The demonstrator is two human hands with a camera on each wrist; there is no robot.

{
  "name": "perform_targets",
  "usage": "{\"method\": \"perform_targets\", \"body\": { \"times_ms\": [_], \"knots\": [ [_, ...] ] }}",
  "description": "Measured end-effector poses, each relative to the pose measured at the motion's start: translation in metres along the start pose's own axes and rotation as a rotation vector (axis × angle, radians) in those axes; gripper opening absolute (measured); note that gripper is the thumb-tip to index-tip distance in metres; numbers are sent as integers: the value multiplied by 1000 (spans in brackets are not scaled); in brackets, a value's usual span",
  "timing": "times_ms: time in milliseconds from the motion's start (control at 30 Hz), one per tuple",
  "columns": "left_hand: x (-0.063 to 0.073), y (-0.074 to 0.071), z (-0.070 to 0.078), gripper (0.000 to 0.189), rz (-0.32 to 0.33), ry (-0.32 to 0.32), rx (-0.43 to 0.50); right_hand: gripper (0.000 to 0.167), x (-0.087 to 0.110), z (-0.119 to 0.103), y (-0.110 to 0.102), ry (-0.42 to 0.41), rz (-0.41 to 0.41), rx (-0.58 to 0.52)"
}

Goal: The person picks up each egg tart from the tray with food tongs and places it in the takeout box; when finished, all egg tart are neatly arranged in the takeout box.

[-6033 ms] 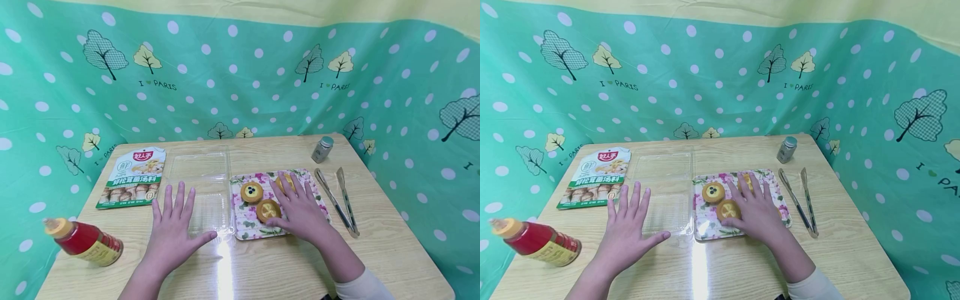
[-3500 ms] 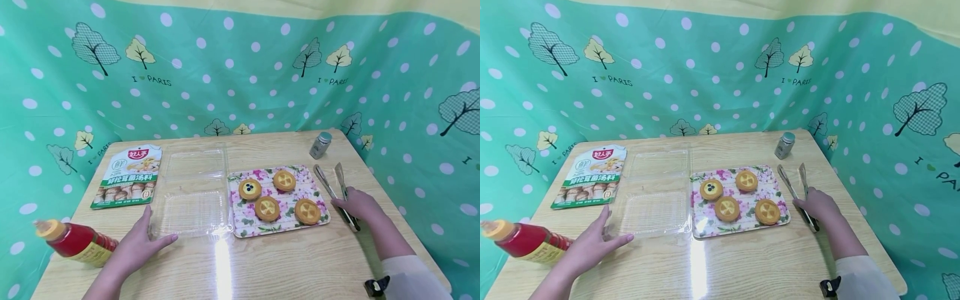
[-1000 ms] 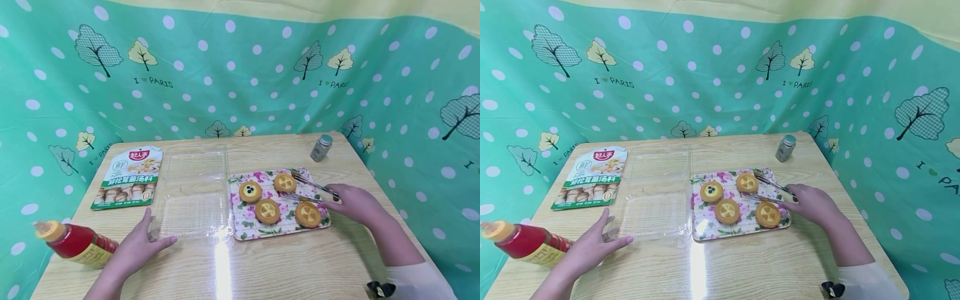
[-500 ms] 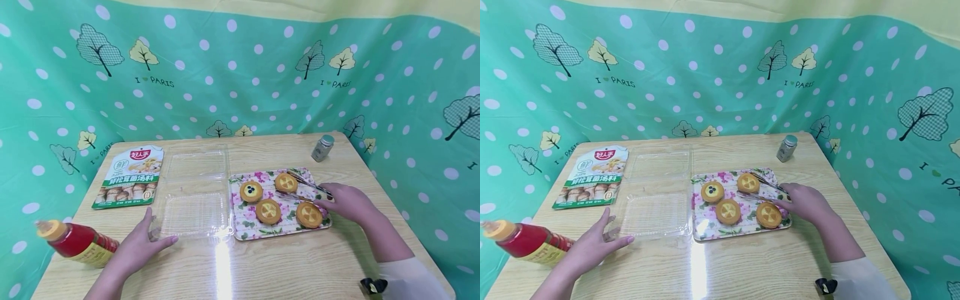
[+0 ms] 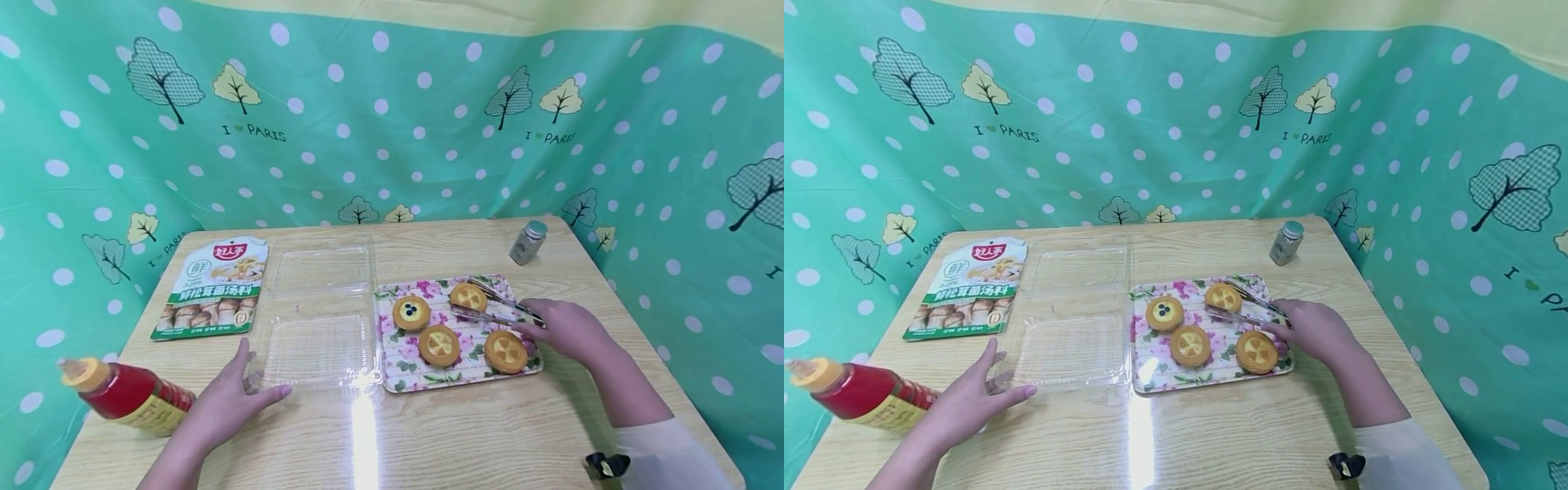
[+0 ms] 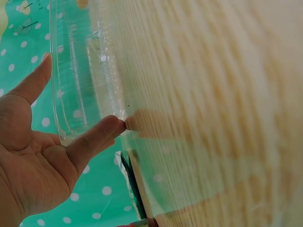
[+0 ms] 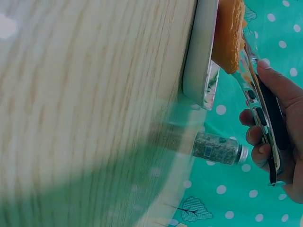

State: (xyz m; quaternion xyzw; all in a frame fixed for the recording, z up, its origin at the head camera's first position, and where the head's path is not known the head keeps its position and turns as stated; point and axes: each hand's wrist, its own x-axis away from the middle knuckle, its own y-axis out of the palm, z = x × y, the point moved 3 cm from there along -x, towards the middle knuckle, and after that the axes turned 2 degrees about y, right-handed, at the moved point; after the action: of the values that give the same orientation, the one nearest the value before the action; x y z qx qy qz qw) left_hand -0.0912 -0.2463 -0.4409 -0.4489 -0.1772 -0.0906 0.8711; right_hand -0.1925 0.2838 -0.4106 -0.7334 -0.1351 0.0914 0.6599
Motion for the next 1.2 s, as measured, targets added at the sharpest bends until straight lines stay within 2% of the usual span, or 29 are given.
{"method": "perform_targets", "body": {
  "times_ms": [200, 733, 1033, 1200],
  "knots": [
    [0, 0, 0, 134, -2, 0, 7, 54, 0, -2, -2, -15, 11, 7],
    [0, 0, 1, 134, 3, 7, -1, 57, -2, -5, -13, -38, 54, 15],
    [-2, 0, 1, 135, -2, 0, 5, 59, -2, -21, -27, -63, 115, 5],
    [-1, -1, 1, 135, -6, -8, 0, 57, -5, -34, -34, -67, 119, 14]
  ]
}}
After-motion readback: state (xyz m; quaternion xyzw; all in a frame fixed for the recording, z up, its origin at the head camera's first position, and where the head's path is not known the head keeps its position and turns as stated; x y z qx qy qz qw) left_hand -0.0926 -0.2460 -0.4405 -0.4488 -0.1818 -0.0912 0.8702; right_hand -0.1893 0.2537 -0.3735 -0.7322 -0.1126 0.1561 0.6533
